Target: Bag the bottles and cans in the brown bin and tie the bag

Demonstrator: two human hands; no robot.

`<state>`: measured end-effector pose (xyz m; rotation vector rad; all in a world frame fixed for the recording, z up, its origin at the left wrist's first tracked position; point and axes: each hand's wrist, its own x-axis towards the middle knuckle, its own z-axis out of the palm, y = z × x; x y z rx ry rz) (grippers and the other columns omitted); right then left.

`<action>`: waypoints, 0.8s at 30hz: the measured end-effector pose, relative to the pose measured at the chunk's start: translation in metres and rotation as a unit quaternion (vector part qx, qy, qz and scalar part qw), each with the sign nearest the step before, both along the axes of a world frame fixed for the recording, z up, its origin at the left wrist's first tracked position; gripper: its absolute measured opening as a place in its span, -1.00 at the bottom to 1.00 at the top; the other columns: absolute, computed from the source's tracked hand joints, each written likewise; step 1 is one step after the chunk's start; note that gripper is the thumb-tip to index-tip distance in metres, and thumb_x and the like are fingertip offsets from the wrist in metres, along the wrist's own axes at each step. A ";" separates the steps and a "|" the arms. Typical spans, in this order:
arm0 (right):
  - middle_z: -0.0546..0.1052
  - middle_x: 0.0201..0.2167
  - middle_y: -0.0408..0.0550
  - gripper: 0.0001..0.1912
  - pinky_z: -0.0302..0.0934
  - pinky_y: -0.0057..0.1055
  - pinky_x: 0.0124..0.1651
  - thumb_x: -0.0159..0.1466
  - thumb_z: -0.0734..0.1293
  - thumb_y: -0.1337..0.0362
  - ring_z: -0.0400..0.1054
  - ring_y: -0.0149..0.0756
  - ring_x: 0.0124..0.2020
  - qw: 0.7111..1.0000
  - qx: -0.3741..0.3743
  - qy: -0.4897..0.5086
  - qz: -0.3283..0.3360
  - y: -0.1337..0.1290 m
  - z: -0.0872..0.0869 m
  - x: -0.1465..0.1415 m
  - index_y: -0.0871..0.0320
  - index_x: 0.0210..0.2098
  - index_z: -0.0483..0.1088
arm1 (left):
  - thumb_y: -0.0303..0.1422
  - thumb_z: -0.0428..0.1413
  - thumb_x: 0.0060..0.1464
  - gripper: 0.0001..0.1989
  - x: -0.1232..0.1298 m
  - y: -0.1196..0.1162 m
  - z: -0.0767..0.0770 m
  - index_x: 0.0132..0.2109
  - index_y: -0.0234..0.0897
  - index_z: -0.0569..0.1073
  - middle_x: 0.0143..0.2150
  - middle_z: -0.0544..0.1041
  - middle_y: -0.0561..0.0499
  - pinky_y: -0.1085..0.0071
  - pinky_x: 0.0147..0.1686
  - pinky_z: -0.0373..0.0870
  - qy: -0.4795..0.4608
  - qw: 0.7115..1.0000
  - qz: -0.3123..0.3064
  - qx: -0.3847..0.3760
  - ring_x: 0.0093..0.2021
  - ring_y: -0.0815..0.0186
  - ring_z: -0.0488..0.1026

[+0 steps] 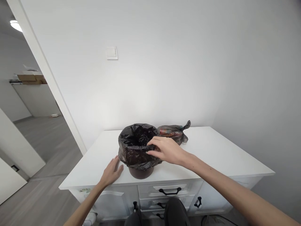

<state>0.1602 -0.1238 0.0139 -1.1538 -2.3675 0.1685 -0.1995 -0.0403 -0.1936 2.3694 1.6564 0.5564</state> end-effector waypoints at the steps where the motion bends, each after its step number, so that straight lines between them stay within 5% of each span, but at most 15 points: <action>1: 0.58 -0.09 -0.05 -0.73 0.27 -0.37 -0.21 0.39 0.37 0.08 0.49 -0.29 -0.26 1.000 -0.011 0.007 -0.004 0.001 0.001 -0.003 0.07 -0.02 0.48 | -0.10 -0.09 0.32 -0.41 0.001 -0.001 -0.001 0.41 -0.16 0.17 0.38 0.35 -0.14 -0.01 0.38 0.18 -0.005 1.000 0.006 -0.002 0.42 -0.02 0.22; 6: 0.59 -0.28 -0.08 -0.77 0.27 -0.38 -0.27 0.34 0.42 0.05 0.48 -0.27 -0.32 0.997 -0.015 0.058 -0.045 -0.028 0.022 0.015 0.08 -0.24 0.52 | -0.06 -0.16 0.36 -0.42 0.002 -0.005 -0.008 0.39 -0.23 0.19 0.45 0.26 -0.19 0.02 0.45 0.07 -0.002 1.000 0.014 0.014 0.47 0.03 0.16; 10: 0.59 -0.36 -0.02 -0.51 0.32 -0.32 -0.36 0.34 0.28 -0.24 0.47 -0.20 -0.40 0.990 0.007 0.108 -0.092 -0.065 0.029 0.065 0.05 -0.28 0.53 | -0.05 -0.16 0.36 -0.44 0.002 -0.004 -0.016 0.34 -0.22 0.26 0.43 0.30 -0.15 0.03 0.46 0.06 0.003 0.999 0.017 0.037 0.47 0.05 0.15; 18: 0.61 -0.24 0.02 -0.45 0.35 -0.27 -0.32 0.28 0.29 -0.31 0.50 -0.14 -0.35 0.959 0.062 0.101 -0.258 -0.094 -0.020 0.182 0.04 -0.19 0.52 | -0.07 -0.18 0.36 -0.44 0.006 -0.003 -0.016 0.31 -0.28 0.31 0.42 0.31 -0.18 0.03 0.46 0.08 0.018 0.998 0.022 0.047 0.47 0.05 0.17; 24: 0.60 -0.22 0.02 -0.43 0.30 -0.23 -0.32 0.31 0.25 -0.31 0.46 -0.16 -0.40 0.948 0.083 0.046 -0.304 -0.089 -0.043 0.225 0.06 -0.16 0.51 | -0.07 -0.19 0.35 -0.44 0.010 -0.008 -0.006 0.30 -0.28 0.31 0.41 0.33 -0.19 0.02 0.41 0.17 0.022 0.999 0.026 0.040 0.44 0.04 0.21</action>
